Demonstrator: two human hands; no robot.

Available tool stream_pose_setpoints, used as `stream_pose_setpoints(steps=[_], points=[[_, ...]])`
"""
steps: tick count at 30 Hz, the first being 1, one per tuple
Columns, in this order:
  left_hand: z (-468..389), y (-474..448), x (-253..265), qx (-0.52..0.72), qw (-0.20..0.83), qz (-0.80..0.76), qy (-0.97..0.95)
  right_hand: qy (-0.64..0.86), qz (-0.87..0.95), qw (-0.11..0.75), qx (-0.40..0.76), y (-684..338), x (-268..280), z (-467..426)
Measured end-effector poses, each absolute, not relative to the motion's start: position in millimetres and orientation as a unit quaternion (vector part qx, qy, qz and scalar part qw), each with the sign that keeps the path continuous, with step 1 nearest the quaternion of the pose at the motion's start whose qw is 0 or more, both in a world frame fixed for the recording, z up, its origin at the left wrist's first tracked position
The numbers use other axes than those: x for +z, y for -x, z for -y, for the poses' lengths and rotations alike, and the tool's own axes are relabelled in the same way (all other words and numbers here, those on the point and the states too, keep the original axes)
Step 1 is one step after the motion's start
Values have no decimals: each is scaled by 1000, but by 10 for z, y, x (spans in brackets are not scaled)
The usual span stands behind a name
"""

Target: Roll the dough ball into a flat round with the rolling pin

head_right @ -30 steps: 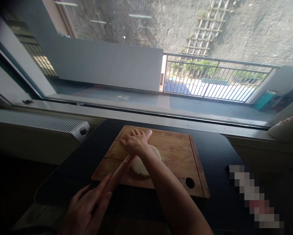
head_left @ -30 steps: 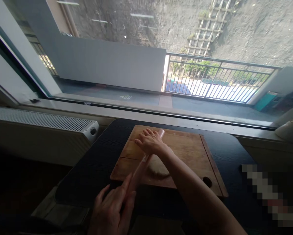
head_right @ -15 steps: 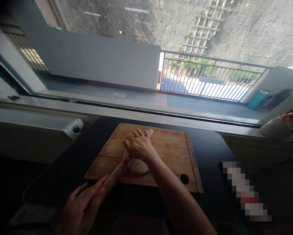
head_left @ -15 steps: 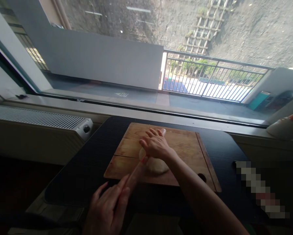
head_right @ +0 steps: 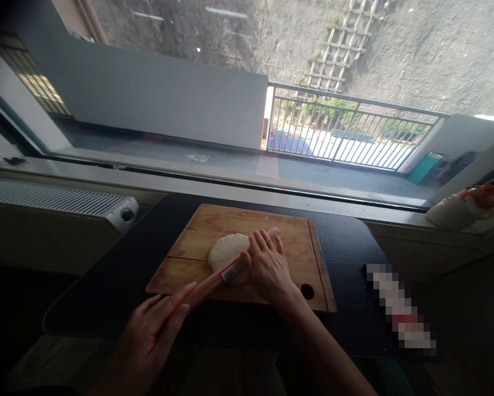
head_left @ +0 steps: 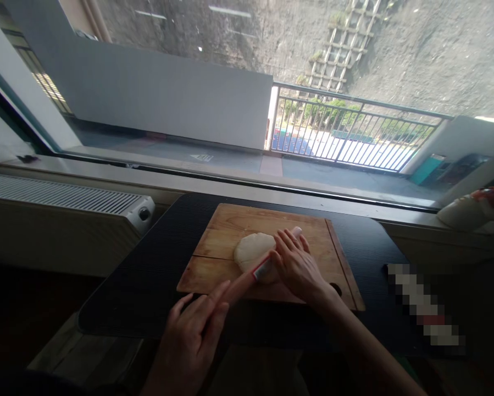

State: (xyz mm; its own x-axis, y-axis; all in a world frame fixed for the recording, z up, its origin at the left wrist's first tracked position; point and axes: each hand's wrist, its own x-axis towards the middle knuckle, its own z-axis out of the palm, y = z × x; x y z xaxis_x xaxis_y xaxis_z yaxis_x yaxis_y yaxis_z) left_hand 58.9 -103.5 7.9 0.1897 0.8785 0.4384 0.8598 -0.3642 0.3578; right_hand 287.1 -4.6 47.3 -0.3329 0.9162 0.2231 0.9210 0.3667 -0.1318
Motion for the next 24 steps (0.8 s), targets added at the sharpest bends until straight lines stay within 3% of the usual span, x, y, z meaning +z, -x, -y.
stream_pose_setpoints(steps=[6,11,16,19,24], points=[[1071,-539,135,282,30,-613,-738,461,884,67,39,-2426,668,-744],[1195,-592,44,299,9,-616,-729,538,829,148,-9,-2851,446,-133],[1022,-611,150,336,31,-601,-724,582,800,143,-36,-3168,325,262],[735,-551,239,356,62,-619,-697,564,814,136,-6,-2973,451,-130],[469,-454,219,374,19,-641,-670,517,851,97,13,-2683,619,-675]])
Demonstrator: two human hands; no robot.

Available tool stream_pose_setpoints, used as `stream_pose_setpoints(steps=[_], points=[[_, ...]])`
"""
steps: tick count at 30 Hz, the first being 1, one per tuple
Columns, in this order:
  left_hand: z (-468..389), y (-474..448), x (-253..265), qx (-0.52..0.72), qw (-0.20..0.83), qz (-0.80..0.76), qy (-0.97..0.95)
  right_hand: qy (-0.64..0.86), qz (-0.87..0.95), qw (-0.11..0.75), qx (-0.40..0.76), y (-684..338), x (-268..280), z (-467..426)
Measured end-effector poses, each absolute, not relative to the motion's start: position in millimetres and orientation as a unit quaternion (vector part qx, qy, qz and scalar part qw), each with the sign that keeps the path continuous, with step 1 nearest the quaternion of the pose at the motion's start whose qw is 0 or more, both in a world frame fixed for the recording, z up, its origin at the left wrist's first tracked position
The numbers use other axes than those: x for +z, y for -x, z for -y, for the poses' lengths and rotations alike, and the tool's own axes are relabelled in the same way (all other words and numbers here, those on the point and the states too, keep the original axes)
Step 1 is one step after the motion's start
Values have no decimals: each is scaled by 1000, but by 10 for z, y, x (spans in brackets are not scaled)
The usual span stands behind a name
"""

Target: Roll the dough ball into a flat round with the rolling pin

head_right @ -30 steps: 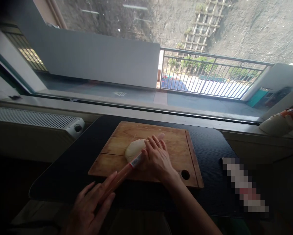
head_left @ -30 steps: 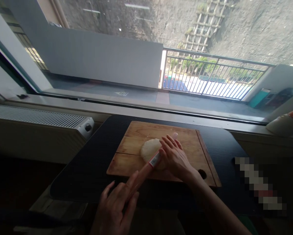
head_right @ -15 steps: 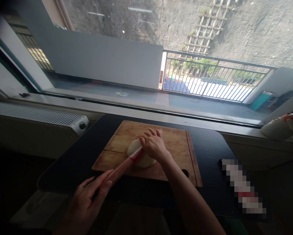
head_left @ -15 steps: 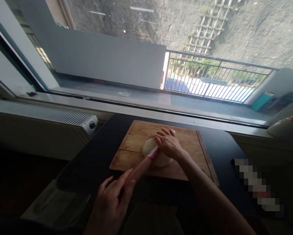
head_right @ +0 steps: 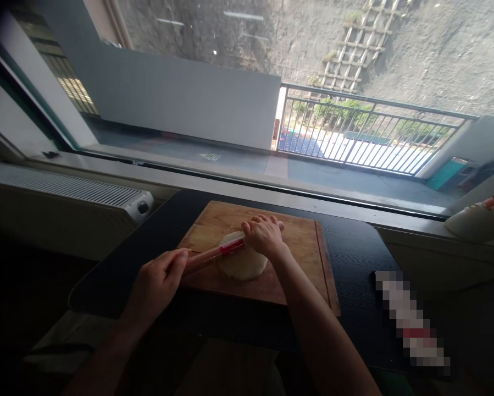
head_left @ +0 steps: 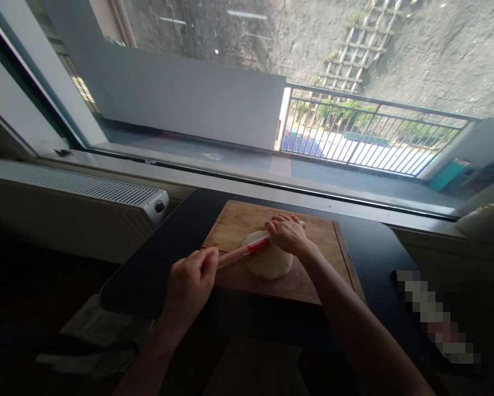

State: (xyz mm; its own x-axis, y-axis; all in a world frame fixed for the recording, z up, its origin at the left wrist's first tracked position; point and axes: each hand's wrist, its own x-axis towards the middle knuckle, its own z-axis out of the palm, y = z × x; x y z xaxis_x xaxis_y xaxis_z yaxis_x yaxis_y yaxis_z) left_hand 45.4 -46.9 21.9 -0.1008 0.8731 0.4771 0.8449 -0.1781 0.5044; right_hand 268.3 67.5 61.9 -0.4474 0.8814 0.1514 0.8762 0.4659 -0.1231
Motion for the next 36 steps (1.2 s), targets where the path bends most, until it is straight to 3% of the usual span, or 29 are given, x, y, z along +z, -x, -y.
stream_pose_setpoints(steps=[5,9,16,25,32,36], points=[[679,-556,196,380,26,-615,-691,543,820,175,-50,-3036,352,77],[666,-644,203,399,29,-605,-689,552,810,178,-89,-3251,202,544],[344,-599,243,349,-25,-645,-679,587,790,175,-37,-2909,427,-326],[398,-676,289,338,-79,-642,-684,573,787,202,-112,-3228,91,733],[26,-782,324,300,-120,-672,-666,597,780,183,-53,-3119,382,-153],[93,-771,328,298,-126,-670,-668,597,773,203,-66,-3138,315,19]])
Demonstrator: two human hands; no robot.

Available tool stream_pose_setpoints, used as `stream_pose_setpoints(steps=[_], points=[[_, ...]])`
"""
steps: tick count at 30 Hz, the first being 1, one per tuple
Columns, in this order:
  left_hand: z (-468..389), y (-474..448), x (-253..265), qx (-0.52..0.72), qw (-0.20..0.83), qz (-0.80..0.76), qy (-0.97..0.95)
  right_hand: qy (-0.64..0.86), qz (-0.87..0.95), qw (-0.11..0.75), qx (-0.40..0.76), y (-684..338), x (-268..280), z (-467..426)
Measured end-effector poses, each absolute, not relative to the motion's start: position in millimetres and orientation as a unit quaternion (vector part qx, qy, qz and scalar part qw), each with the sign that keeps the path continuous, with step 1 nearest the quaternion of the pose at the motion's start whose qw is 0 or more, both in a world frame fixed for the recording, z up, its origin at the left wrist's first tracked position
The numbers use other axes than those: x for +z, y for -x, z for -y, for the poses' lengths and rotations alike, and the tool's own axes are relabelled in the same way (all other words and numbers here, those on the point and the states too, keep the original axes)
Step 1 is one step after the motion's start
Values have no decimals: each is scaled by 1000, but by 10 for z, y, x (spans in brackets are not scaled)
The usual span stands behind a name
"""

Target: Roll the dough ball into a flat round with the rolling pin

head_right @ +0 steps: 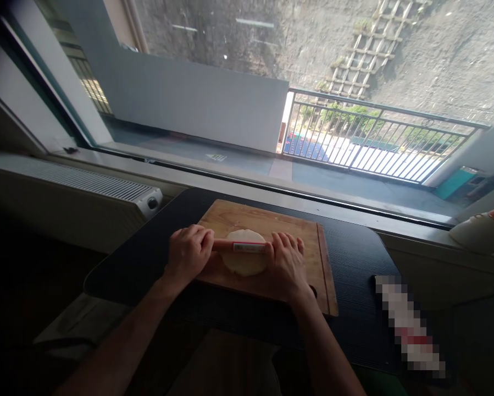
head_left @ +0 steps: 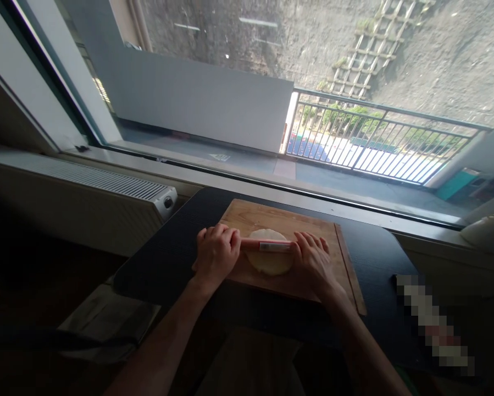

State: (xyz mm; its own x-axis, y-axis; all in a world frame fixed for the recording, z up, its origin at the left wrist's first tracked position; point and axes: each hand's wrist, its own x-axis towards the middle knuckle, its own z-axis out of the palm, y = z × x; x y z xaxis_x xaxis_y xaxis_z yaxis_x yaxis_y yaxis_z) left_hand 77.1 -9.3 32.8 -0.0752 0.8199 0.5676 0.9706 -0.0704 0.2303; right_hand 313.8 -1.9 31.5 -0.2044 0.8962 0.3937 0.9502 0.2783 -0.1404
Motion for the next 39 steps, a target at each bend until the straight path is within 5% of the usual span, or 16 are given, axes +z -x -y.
stream_pose_setpoints(steps=[6,13,21,29,39], points=[[-144,-833,336,-290,121,658,684,564,792,200,-122,-3208,106,878],[-411,-947,360,-256,126,675,680,605,765,205,-79,-3327,349,112],[-309,-1023,358,-308,77,650,690,565,784,233,-108,-3140,36,1064],[-572,-1190,483,-228,53,613,755,601,769,212,-54,-3382,295,496],[-528,-1522,484,-170,-41,613,770,549,798,235,-74,-3025,153,1057]])
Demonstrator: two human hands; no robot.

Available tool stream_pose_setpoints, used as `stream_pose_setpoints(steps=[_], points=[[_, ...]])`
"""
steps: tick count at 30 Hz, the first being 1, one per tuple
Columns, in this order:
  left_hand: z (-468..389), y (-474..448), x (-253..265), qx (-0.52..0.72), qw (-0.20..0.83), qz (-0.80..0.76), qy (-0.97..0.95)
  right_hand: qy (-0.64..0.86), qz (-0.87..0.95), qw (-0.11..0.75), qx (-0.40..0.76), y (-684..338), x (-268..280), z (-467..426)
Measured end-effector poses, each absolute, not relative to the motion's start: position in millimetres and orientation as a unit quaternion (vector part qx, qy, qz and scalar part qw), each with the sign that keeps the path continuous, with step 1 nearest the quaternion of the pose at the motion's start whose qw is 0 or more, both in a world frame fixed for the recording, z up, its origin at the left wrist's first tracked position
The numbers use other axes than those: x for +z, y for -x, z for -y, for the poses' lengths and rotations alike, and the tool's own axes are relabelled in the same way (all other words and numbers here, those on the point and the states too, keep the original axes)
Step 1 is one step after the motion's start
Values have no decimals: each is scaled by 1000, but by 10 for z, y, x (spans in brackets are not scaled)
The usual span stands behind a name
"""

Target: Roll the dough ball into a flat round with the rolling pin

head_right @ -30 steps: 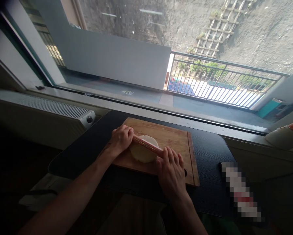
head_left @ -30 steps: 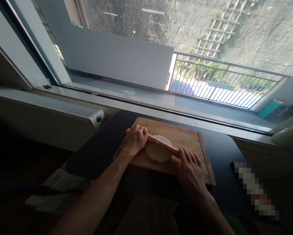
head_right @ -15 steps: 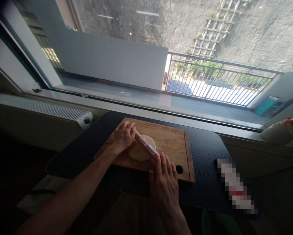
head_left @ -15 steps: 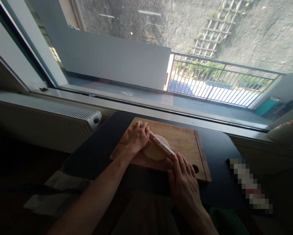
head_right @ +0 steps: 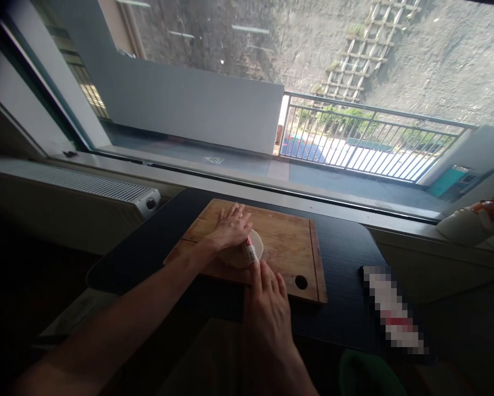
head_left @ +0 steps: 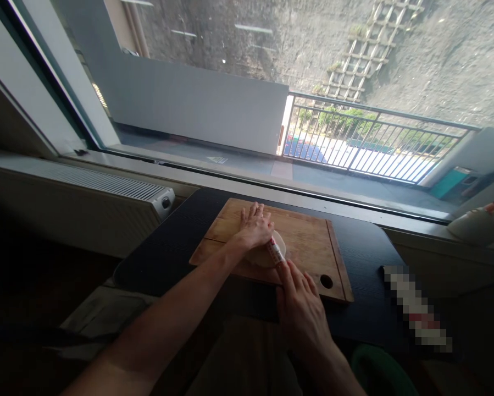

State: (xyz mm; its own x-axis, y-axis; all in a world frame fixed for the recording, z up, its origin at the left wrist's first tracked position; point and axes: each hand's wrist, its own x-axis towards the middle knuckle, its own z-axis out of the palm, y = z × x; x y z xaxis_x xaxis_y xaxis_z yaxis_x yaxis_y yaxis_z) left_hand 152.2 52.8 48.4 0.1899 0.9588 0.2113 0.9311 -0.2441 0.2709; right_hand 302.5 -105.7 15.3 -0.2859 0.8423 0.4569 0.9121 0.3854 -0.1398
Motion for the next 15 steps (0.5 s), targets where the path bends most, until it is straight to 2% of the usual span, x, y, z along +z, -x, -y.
stream_pose_setpoints(steps=[4,9,15], points=[[-500,-1683,425,180,30,-601,-778,548,798,252,-26,-3272,187,758],[-536,-1703,403,190,21,-564,-803,550,776,302,-64,-2939,-43,935],[-550,-1723,410,172,45,-555,-813,532,792,295,-43,-2854,18,1068]])
